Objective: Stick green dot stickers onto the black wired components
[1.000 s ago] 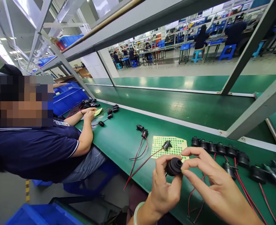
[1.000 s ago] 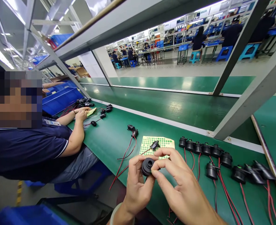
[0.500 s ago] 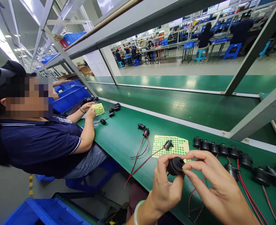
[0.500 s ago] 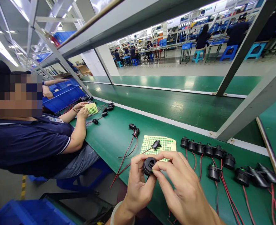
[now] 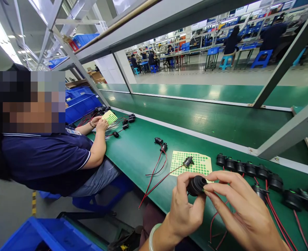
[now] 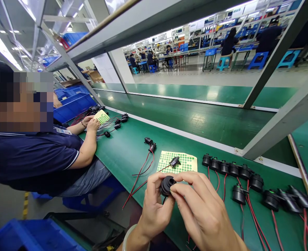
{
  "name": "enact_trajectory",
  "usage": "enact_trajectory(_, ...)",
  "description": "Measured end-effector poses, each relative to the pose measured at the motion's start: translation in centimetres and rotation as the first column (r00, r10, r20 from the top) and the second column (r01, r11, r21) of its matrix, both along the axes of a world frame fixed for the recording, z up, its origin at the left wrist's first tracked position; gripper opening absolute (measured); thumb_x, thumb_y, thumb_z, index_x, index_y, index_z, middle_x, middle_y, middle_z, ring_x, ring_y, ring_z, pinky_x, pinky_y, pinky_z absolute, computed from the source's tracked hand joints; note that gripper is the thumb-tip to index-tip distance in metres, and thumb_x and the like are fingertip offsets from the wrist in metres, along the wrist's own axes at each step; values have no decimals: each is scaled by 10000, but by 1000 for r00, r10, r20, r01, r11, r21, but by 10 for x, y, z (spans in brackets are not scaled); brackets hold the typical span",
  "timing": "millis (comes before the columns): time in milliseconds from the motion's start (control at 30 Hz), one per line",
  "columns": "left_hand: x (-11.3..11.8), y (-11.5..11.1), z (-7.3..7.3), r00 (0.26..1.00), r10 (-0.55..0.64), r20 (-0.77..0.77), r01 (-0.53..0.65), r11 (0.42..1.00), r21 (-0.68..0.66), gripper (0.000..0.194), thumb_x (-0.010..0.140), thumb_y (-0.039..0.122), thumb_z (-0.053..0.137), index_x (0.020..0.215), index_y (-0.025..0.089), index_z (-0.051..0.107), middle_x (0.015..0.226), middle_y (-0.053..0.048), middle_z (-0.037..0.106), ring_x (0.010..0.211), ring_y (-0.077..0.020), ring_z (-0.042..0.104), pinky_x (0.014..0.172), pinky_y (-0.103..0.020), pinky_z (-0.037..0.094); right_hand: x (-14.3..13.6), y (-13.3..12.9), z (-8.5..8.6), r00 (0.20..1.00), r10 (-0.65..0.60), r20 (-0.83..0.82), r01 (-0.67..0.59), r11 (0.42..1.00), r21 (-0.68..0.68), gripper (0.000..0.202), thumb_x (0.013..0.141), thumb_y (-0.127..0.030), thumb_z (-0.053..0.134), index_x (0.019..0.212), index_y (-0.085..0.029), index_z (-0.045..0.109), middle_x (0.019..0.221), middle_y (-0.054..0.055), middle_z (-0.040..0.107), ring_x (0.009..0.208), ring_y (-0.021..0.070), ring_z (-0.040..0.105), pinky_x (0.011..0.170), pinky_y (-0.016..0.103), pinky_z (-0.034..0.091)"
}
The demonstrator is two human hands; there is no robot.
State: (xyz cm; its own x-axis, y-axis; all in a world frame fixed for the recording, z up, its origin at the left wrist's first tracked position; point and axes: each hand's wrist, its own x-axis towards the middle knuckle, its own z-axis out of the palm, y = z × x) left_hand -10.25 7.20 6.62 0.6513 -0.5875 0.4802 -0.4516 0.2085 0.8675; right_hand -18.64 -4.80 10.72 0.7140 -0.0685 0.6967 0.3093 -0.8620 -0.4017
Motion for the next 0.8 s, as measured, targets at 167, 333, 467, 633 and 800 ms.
enact_trajectory(167,0,3,-2,1000,3,9,-3,999,34,515,785,-15,516,1199,274,415,1092,-19,604,1017,-142,611,901,-261,487,2,-2,-4,999,-21,-40,26,988,151,148,922,-163,548,1062,-193,511,1079,62,559,1024,147,547,869,242,455)
enact_trajectory(333,-2,4,-2,999,-22,-32,24,998,51,473,809,6,529,1185,271,420,1096,-19,607,1026,-146,605,906,-266,478,2,-5,0,997,3,-79,16,973,232,92,926,-208,548,1002,-217,498,1047,35,559,986,122,562,847,191,463)
enact_trajectory(467,-1,4,0,993,-28,-117,33,999,41,404,840,43,549,1155,261,420,1047,-15,622,979,-137,609,877,-259,489,-8,-9,6,1000,19,-18,-17,991,130,159,913,-130,520,1050,-203,557,1086,62,542,1027,141,557,855,212,468)
enact_trajectory(633,-1,6,3,989,-30,-148,34,999,25,374,854,65,556,1145,255,418,1047,-27,623,954,-142,611,868,-276,496,-17,-12,6,1000,9,27,-5,994,-112,296,858,-37,504,1095,-175,615,1112,107,545,1071,196,548,868,289,484)
enact_trajectory(800,-3,9,4,989,-40,-145,42,999,7,433,822,9,525,1165,249,413,1068,-43,617,989,-167,610,889,-310,501,-12,-4,14,998,31,55,-20,982,-187,295,851,-26,481,1067,-148,640,1050,115,599,1047,197,567,847,286,501)
